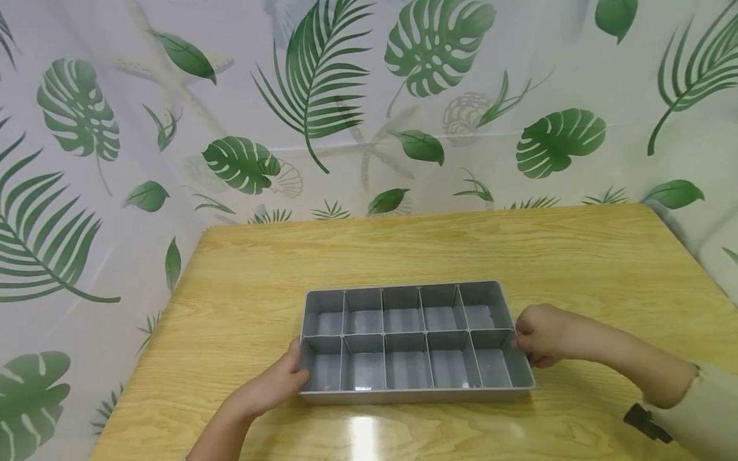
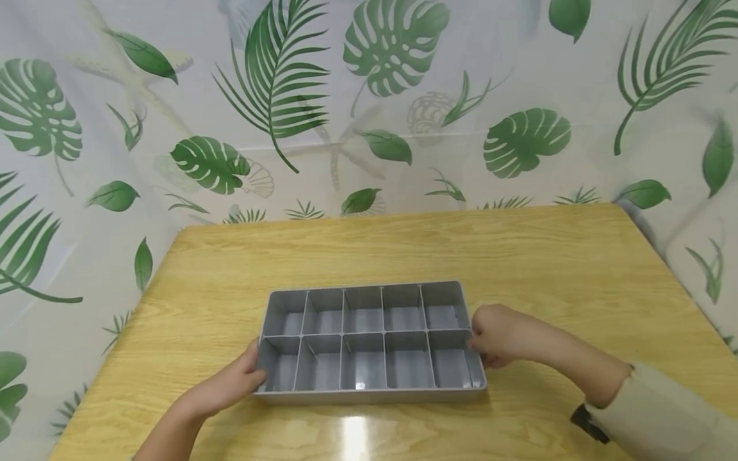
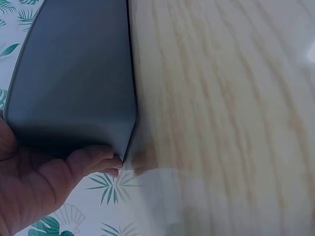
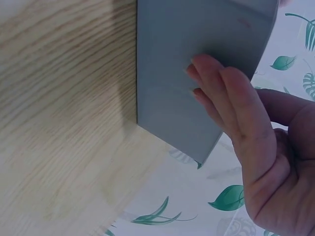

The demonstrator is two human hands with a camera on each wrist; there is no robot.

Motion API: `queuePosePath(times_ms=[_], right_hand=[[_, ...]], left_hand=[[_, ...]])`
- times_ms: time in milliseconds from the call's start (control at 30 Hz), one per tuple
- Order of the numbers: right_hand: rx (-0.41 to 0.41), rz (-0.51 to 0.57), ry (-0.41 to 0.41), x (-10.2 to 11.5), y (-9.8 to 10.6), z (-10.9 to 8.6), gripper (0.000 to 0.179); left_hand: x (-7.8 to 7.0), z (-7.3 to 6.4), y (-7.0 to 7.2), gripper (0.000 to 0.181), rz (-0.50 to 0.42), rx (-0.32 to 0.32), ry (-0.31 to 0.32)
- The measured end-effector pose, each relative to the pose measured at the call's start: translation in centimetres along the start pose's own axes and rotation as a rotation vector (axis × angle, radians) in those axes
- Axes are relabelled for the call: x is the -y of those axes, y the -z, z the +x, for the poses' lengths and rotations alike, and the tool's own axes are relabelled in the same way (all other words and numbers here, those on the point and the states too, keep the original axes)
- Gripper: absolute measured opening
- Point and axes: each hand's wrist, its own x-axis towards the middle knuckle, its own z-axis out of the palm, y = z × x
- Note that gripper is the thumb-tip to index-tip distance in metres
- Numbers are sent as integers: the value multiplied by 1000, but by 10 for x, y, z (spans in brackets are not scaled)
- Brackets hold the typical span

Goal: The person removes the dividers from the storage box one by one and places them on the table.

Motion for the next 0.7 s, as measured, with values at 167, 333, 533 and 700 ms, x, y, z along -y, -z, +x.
queuePosePath(times_ms=[167, 333, 533, 700], right_hand=[[20, -37, 3, 1, 2, 0, 21], [53, -81, 47, 3, 6, -3, 27], [50, -225, 67, 10, 19, -6, 31], [-4, -403, 122, 13, 29, -6, 16]], left_hand=[[1, 1, 0, 73, -3, -1, -38], [0, 1, 0, 73, -3, -5, -44], [-1, 0, 1, 71, 19, -6, -13], [-4, -2, 4, 67, 31, -12, 24]])
